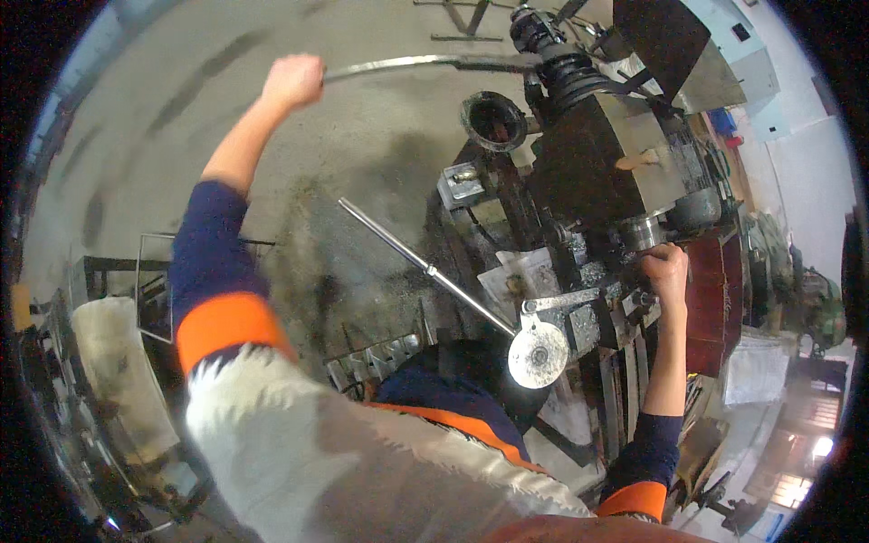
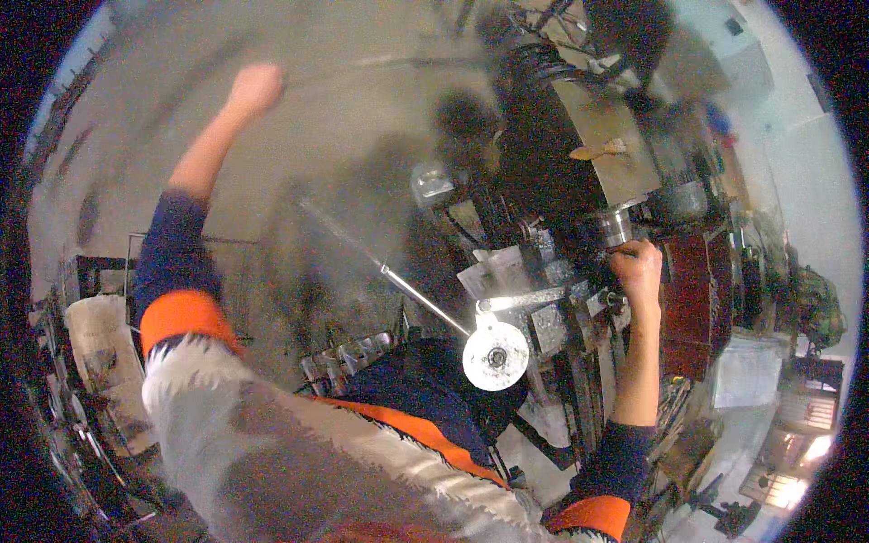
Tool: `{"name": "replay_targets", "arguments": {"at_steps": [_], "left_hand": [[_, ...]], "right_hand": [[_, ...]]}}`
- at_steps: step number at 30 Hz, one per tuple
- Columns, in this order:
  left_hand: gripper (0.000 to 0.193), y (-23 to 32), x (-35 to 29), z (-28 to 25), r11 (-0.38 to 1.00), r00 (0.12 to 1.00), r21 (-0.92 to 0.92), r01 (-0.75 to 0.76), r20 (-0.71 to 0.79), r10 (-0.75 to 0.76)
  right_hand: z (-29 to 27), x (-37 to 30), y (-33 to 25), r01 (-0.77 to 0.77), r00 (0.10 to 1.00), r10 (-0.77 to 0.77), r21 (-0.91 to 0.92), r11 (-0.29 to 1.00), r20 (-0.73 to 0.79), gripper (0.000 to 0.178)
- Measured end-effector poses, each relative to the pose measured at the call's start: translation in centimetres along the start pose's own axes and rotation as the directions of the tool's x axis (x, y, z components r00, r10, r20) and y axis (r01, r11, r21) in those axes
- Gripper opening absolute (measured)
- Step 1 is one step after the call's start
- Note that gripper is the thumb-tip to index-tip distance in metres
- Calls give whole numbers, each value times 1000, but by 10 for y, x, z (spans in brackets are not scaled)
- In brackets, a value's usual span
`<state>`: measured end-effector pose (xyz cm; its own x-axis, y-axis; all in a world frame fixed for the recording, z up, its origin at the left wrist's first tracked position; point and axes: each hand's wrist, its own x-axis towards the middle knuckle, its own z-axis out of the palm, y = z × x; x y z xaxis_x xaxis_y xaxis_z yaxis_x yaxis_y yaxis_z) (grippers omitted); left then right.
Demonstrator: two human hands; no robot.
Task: The person operates a metal turning machine, repeatedly inserting small metal pieces into the chuck, adjusting the machine with a lever, and removing the processed pieces. The person places the finished pieces into a nearby container.
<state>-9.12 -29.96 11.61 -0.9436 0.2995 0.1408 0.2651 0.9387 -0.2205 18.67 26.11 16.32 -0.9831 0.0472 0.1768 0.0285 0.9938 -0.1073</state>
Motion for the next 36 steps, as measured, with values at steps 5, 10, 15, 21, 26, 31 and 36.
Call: {"name": "replay_targets", "arguments": {"at_steps": [5, 10, 15, 21, 26, 31, 36], "left_hand": [[21, -17, 80, 38, 954, 958, -131, 271, -60, -280], [20, -8, 57, 24, 953, 960, -120, 279, 12, -280], [18, 29, -13, 5, 919, 939, -202, 340, 19, -343], [32, 20, -25, 9, 909, 947, -271, 316, 40, -317], [28, 108, 4, -1, 831, 827, -476, -289, -561, -34], [35, 218, 17, 122, 855, 885, -462, -238, 260, 387], [37, 304, 11, 146, 860, 897, -483, -166, 289, 335]], "right_hand": [[-4, 5, -13, -154, 987, 157, 92, 984, -26, 18], [-3, 3, -15, -142, 989, 146, 100, 985, -34, 18], [-1, -2, -5, -185, 983, 184, 124, 975, 17, 21], [4, -1, 1, -273, 961, 268, 81, 958, 68, 25], [-45, -62, -22, -80, 913, 178, 267, 960, -367, 31], [-56, -179, 9, -327, 843, 378, 194, 925, -383, 30], [-50, -344, 35, -619, 644, 681, 285, 731, -347, 32]]}}
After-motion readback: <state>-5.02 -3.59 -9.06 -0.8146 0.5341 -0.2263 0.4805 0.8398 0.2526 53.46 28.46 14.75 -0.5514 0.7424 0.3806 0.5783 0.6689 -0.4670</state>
